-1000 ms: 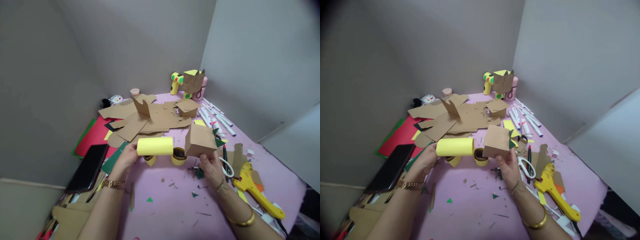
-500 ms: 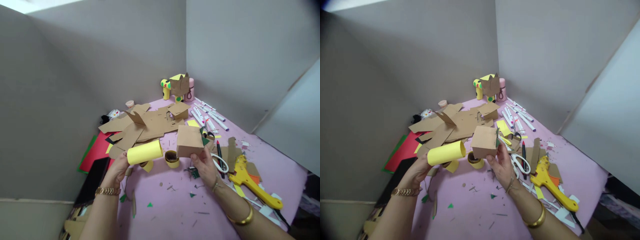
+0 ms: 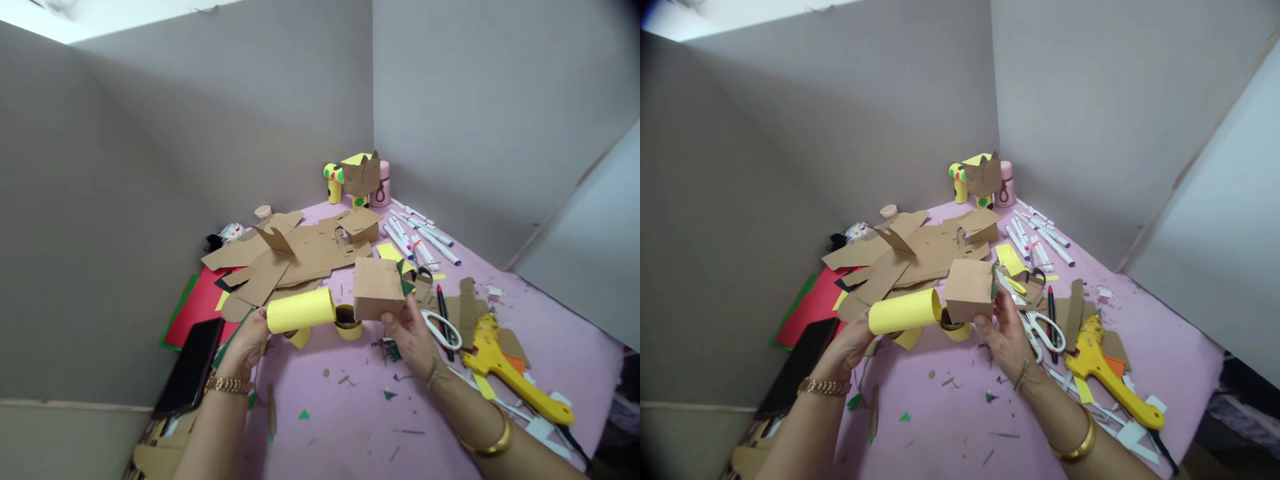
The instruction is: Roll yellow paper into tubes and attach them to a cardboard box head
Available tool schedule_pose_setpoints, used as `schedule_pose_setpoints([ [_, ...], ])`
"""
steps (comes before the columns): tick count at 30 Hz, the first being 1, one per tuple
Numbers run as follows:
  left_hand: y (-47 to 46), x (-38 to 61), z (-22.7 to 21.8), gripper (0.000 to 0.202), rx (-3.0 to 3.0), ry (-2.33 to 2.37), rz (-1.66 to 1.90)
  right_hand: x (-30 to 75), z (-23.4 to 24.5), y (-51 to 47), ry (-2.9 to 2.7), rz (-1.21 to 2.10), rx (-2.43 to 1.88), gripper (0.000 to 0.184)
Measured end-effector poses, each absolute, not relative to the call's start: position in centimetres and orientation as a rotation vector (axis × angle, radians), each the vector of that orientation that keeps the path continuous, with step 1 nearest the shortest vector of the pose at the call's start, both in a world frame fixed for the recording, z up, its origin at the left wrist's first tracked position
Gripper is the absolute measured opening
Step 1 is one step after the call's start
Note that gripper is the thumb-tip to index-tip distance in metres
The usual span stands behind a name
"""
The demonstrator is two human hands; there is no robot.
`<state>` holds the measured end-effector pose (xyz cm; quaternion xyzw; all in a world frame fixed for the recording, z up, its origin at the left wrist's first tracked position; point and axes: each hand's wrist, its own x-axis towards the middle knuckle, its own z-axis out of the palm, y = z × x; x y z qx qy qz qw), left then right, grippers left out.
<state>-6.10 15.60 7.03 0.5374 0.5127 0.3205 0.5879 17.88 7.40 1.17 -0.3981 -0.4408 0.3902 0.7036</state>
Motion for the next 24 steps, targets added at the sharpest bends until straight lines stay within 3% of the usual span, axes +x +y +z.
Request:
schedule_pose_setpoints([
  [12, 15.9, -6.8, 5.7, 0.033, 1.281, 1.191, 0.781, 17.9, 0.5, 7.5, -1.009, 0.908, -0.898, 0.059],
  [24, 15.9, -6.7, 6.5, 0.027, 1.276, 1.183, 0.752, 17.9, 0.4, 7.5, -1.008, 0.929, -0.910, 0.061],
])
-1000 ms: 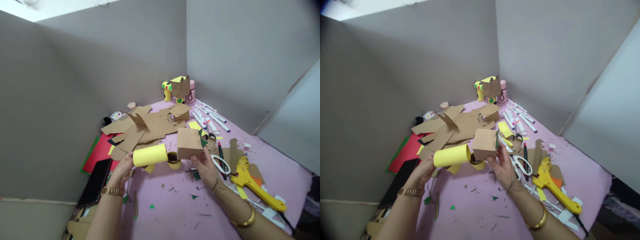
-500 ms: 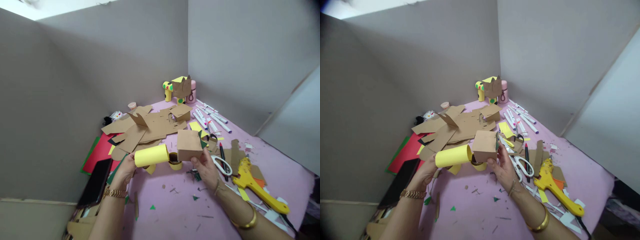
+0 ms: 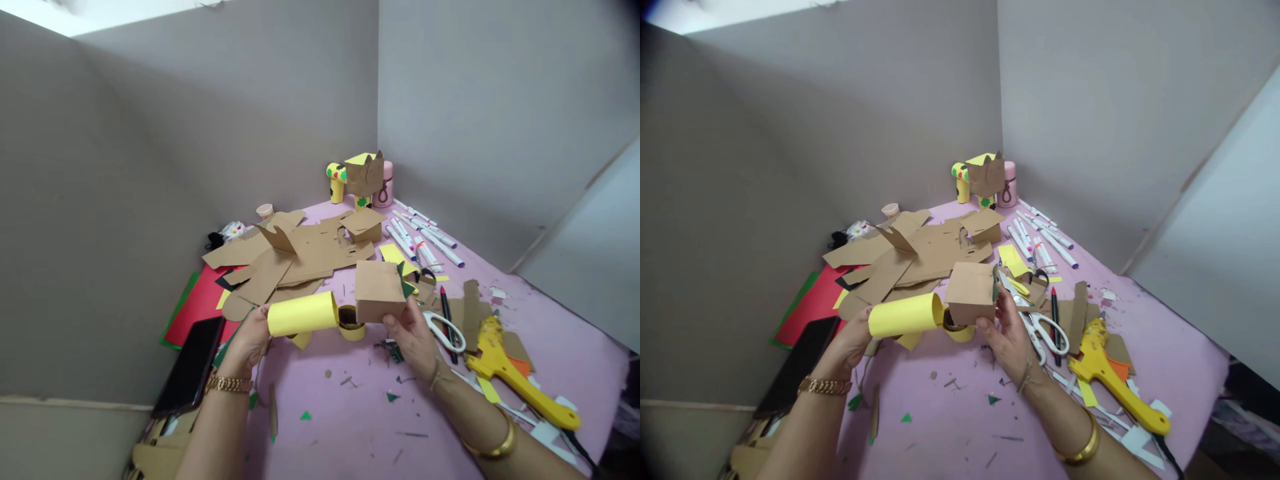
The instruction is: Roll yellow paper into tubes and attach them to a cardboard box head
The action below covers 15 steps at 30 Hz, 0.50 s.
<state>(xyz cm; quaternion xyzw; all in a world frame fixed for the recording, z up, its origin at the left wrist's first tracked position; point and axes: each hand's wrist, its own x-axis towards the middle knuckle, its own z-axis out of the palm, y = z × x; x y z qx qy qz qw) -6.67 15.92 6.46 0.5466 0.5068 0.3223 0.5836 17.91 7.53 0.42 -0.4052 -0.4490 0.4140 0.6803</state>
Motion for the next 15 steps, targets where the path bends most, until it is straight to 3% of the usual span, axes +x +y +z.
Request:
schedule_pose_setpoints([
  [15, 15.91, -7.19, 5.52, 0.018, 1.375, 1.296, 0.828, 17.72, -0.24, 7.75, -1.004, 0.997, -0.940, 0.065],
])
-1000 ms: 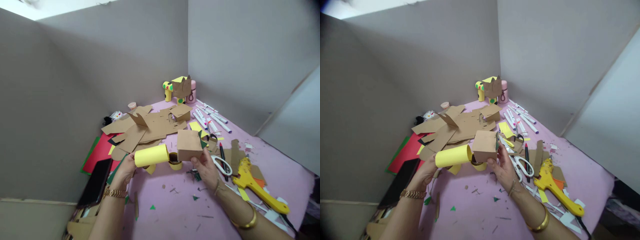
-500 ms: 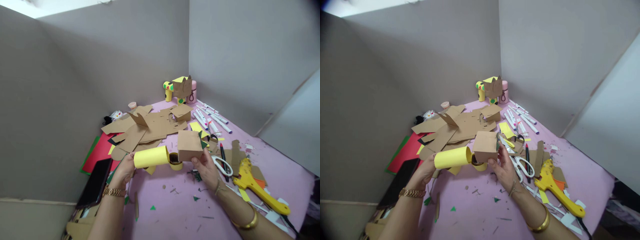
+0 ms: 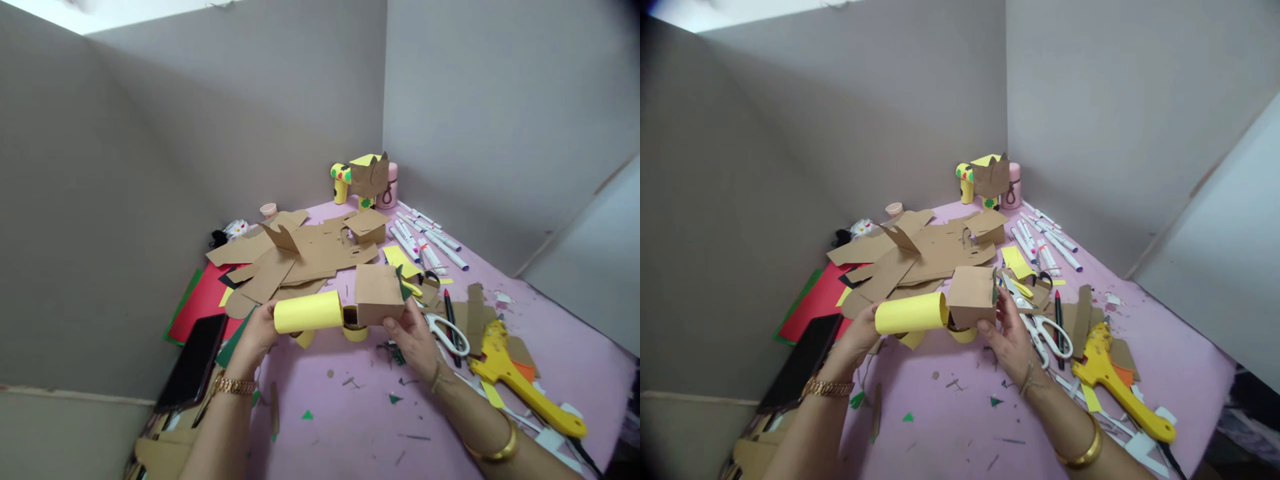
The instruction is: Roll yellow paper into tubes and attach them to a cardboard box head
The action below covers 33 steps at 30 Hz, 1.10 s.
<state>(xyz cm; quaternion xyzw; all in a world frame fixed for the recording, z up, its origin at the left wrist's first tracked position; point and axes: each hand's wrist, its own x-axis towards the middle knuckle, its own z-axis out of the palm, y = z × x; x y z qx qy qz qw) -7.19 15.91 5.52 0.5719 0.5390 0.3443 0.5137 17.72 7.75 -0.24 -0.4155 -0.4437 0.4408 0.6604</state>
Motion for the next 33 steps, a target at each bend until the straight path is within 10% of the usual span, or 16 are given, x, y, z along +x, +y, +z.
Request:
schedule_pose_setpoints([
  [33, 15.0, -6.9, 5.5, 0.022, 1.365, 1.243, 0.910, 16.9, -1.7, 8.7, -1.156, 1.036, -1.022, 0.067],
])
